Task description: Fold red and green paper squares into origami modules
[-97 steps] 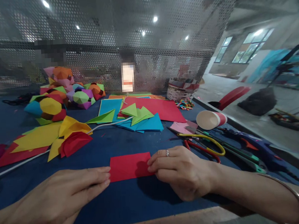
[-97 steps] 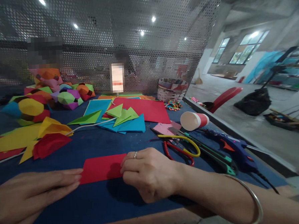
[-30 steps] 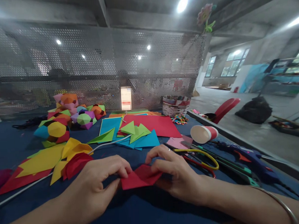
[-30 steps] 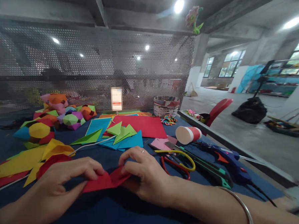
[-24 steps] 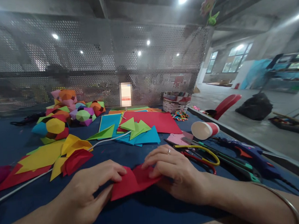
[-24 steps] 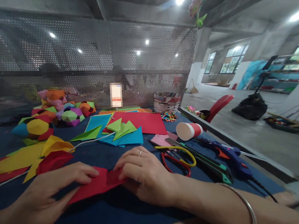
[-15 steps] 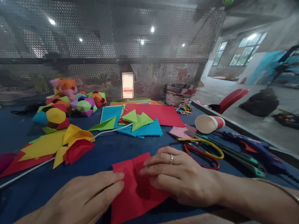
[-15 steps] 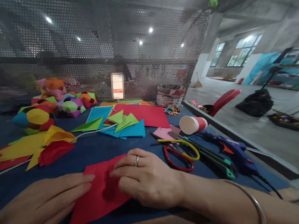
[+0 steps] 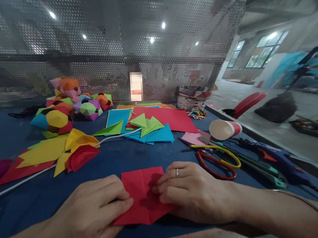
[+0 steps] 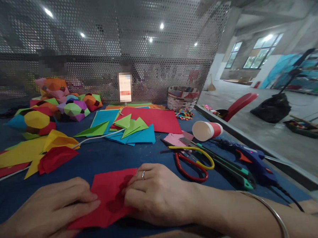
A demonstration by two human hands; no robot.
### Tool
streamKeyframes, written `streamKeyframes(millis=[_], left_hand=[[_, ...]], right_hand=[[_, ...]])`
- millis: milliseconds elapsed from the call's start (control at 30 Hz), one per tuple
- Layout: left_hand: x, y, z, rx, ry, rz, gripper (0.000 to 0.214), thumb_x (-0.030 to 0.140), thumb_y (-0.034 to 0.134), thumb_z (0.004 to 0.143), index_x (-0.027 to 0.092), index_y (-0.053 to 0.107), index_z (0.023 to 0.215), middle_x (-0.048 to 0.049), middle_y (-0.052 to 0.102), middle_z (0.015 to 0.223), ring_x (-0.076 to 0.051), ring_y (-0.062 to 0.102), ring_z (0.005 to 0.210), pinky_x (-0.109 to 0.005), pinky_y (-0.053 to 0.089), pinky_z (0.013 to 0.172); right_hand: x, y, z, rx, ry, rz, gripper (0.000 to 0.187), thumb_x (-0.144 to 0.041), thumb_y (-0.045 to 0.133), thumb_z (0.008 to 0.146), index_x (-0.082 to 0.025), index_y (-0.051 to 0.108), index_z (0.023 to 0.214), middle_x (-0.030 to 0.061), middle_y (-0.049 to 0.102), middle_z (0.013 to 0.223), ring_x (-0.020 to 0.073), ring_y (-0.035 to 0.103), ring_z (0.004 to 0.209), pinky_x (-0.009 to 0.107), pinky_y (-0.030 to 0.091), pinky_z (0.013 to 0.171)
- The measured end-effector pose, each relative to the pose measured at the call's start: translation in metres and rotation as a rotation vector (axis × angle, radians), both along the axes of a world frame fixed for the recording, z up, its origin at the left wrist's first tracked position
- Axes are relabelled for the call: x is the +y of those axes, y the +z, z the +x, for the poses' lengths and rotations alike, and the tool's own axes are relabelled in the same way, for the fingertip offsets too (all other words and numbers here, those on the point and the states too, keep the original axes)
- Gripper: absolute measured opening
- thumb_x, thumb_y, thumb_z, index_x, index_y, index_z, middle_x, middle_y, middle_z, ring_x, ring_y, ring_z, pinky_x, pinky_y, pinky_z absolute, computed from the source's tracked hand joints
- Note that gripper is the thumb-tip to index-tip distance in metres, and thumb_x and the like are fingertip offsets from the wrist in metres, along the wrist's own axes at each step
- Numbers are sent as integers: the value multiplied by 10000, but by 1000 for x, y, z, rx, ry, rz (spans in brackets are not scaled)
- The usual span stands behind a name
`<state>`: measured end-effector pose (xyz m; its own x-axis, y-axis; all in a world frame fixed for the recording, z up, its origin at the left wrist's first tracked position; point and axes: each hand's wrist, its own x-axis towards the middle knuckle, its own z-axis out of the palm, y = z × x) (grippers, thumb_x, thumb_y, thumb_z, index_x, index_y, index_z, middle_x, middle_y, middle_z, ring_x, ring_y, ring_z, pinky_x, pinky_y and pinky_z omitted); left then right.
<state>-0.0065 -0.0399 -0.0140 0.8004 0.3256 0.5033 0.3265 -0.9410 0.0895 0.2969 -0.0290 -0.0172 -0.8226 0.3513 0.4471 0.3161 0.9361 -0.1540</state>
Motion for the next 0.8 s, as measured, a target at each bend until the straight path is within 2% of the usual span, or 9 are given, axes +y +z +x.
streamKeyframes(millis=[67, 133, 300, 367, 433, 533, 633, 700, 800], left_hand=[[0, 3, 3, -85, 28, -98, 187, 120, 545, 1079, 252, 678, 1069, -5, 764, 932, -146, 732, 793, -232, 549, 659], [2, 5, 5, -135, 58, -210, 217, 127, 570, 1084, 266, 712, 996, 25, 738, 859, -109, 712, 728, -186, 532, 624], [14, 4, 12, -125, 220, -422, 345, 343, 561, 1123, 280, 750, 840, 61, 699, 719, -104, 671, 608, -173, 506, 544], [19, 3, 16, -125, 294, -464, 464, 440, 503, 1136, 270, 739, 775, 56, 672, 667, -109, 639, 532, -189, 451, 459], [22, 1, 20, -101, 333, -460, 509, 433, 497, 1120, 255, 695, 686, 56, 630, 609, -101, 603, 461, -196, 403, 405], [21, -5, 23, -98, 354, -314, 471, 348, 535, 1066, 247, 584, 608, 59, 579, 549, -102, 563, 415, -223, 373, 389], [16, -18, 21, -139, 362, -144, 386, 300, 528, 1065, 263, 535, 680, 48, 623, 610, -131, 596, 481, -269, 403, 430], [14, -26, 20, -173, 340, -96, 346, 273, 500, 1085, 274, 509, 739, 41, 639, 651, -144, 617, 527, -292, 427, 463], [14, -32, 17, -232, 288, -83, 306, 225, 498, 1092, 279, 487, 792, 51, 617, 646, -140, 605, 531, -292, 438, 483]], right_hand=[[0, 0, -1, 56, 35, -86, 277, -385, 616, 1155, -219, 733, 968, 56, 841, 908, 174, 805, 908, 311, 580, 919], [-1, 0, -2, 156, -3, -209, 307, -446, 648, 1135, -206, 750, 973, 49, 837, 891, 171, 793, 878, 299, 572, 878], [-4, 7, -8, 306, -253, -553, 421, -531, 687, 1098, -192, 765, 860, 2, 768, 774, 125, 669, 694, 234, 484, 665], [-3, 8, -11, 285, -364, -681, 395, -493, 712, 1080, -186, 755, 836, -26, 701, 699, 110, 568, 618, 226, 414, 587], [-1, 9, -14, 257, -449, -754, 334, -433, 727, 1065, -185, 753, 843, -37, 673, 680, 109, 516, 607, 231, 373, 570], [0, 11, -16, 209, -506, -744, 285, -390, 748, 1046, -189, 754, 844, -33, 685, 695, 116, 529, 634, 245, 361, 599], [0, 12, -17, 180, -533, -670, 399, -459, 800, 1005, -190, 684, 733, -41, 639, 648, 111, 492, 606, 261, 332, 594], [-1, 13, -18, 187, -533, -624, 457, -470, 831, 971, -191, 626, 673, -42, 624, 639, 109, 477, 594, 270, 319, 584], [-2, 9, -17, 242, -497, -621, 389, -380, 797, 994, -197, 634, 692, -35, 676, 681, 115, 531, 620, 273, 370, 625]])
